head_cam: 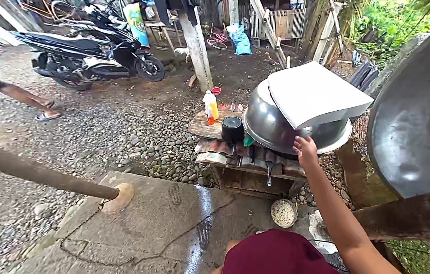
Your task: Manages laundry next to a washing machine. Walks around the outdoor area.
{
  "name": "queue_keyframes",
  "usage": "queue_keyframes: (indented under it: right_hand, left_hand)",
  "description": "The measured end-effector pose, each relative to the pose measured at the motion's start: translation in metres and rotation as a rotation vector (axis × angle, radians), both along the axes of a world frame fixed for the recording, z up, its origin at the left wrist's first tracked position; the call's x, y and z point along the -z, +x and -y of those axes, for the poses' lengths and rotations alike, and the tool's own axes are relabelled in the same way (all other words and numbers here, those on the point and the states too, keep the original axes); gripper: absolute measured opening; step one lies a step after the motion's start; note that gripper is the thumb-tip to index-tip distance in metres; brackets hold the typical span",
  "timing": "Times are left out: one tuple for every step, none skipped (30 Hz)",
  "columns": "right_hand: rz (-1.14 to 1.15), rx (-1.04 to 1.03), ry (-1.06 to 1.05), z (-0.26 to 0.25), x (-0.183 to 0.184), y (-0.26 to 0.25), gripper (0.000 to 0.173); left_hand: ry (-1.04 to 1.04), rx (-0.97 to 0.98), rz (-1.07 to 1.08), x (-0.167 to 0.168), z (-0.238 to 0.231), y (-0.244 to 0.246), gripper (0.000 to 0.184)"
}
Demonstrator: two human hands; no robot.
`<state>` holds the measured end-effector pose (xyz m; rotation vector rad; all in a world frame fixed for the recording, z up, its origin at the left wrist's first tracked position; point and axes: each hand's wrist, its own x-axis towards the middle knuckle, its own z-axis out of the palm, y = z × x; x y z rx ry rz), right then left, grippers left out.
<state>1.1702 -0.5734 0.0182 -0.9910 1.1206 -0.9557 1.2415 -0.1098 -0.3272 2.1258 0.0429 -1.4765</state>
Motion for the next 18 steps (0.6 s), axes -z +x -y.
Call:
queue_keyframes:
  right_hand:
    - [-0.049, -0.047, 0.001, -0.011, 0.011, -0.002, 0.070]
    - [-0.099, -0.095, 0.016, -0.022, 0.025, -0.005, 0.070]
    - [-0.148, -0.135, 0.046, -0.031, 0.039, -0.009, 0.069]
    - [-0.196, -0.164, 0.086, -0.040, 0.054, -0.013, 0.067]
    - [-0.246, -0.181, 0.130, -0.047, 0.069, -0.018, 0.065]
    - [-0.295, -0.187, 0.171, -0.053, 0.084, -0.023, 0.063]
    - [-0.350, -0.185, 0.205, -0.059, 0.097, -0.028, 0.062]
    - [-0.410, -0.182, 0.226, -0.066, 0.110, -0.033, 0.062]
    - [-0.480, -0.183, 0.234, -0.074, 0.122, -0.037, 0.063]
    - [-0.564, -0.193, 0.235, -0.081, 0.134, -0.040, 0.064]
    - [-0.661, -0.220, 0.221, -0.089, 0.147, -0.045, 0.064]
    - [-0.776, -0.274, 0.194, -0.097, 0.161, -0.052, 0.064]
    - [-0.905, -0.364, 0.155, -0.107, 0.175, -0.061, 0.061]
    - [-1.031, -0.488, 0.116, -0.116, 0.187, -0.069, 0.058]
    - [-1.148, -0.645, 0.093, -0.128, 0.195, -0.076, 0.055]
    - [-1.243, -0.820, 0.096, -0.142, 0.200, -0.081, 0.052]
    - [-1.306, -0.978, 0.129, -0.158, 0.207, -0.086, 0.050]
    - [-1.339, -1.088, 0.198, -0.176, 0.217, -0.091, 0.049]
  left_hand:
    - [0.005, -0.030, -0.026, -0.001, 0.001, 0.008, 0.038]
    - [0.067, -0.085, -0.084, -0.016, 0.005, 0.015, 0.038]
    - [0.102, -0.166, -0.103, -0.030, 0.002, 0.018, 0.036]
    - [0.102, -0.211, -0.096, -0.031, -0.003, 0.025, 0.038]
    - [0.072, -0.255, -0.040, -0.014, -0.007, 0.032, 0.037]
    - [0.022, -0.330, 0.005, 0.001, -0.006, 0.039, 0.037]
    - [-0.052, -0.415, 0.015, 0.008, -0.003, 0.047, 0.039]
    - [-0.129, -0.500, -0.005, 0.010, 0.000, 0.054, 0.042]
    - [-0.191, -0.575, -0.026, 0.010, 0.003, 0.058, 0.042]
    - [-0.232, -0.610, -0.044, 0.010, 0.004, 0.059, 0.043]
    - [-0.256, -0.592, -0.064, 0.012, 0.001, 0.057, 0.042]
    - [-0.277, -0.508, -0.086, 0.016, -0.009, 0.054, 0.041]
    - [-0.293, -0.354, -0.105, 0.020, -0.025, 0.055, 0.039]
    - [-0.308, -0.210, -0.119, 0.022, -0.041, 0.062, 0.038]
    - [-0.328, -0.151, -0.153, 0.021, -0.055, 0.071, 0.038]
    - [-0.343, -0.179, -0.206, 0.016, -0.067, 0.080, 0.040]
    - [-0.351, -0.245, -0.277, 0.011, -0.078, 0.090, 0.042]
    - [-0.355, -0.299, -0.334, 0.007, -0.088, 0.099, 0.042]
